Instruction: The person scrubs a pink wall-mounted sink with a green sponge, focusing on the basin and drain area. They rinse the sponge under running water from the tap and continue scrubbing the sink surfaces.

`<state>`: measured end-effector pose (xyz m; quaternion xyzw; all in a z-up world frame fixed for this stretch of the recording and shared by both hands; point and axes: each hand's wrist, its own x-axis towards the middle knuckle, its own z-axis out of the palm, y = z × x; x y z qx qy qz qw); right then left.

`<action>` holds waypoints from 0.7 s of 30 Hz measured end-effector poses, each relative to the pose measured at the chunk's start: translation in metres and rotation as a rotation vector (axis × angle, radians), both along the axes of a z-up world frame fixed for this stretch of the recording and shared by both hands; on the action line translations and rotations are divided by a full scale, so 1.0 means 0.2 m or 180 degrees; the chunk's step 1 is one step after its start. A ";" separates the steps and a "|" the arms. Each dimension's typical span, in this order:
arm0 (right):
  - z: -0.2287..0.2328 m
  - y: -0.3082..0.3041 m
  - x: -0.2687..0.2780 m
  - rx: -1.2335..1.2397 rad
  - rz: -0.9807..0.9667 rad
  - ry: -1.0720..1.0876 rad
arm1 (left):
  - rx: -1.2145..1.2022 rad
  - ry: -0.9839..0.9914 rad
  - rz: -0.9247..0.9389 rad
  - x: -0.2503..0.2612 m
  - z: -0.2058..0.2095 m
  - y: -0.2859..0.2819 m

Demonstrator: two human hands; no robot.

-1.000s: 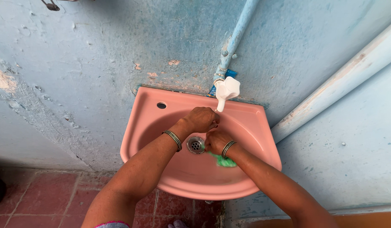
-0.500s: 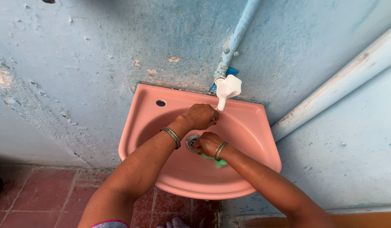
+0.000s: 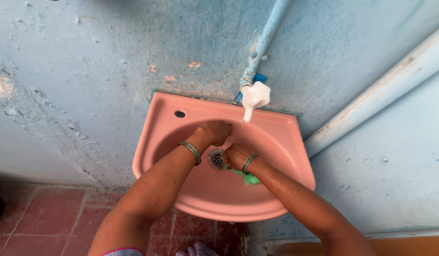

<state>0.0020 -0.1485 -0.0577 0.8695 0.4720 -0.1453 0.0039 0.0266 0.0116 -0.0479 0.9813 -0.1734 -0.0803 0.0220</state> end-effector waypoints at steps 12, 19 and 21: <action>-0.03 -0.20 0.26 0.0727 -0.0546 0.2071 | -0.1343 0.1720 0.0444 -0.19 0.19 -0.05; 0.24 -0.35 0.28 0.0487 -0.1152 0.1619 | -0.0614 0.0302 -0.0679 -0.20 -0.20 -0.21; 0.25 -0.34 0.28 0.0686 -0.1294 0.1390 | -0.0266 -0.0531 -0.0866 -0.13 -0.34 -0.19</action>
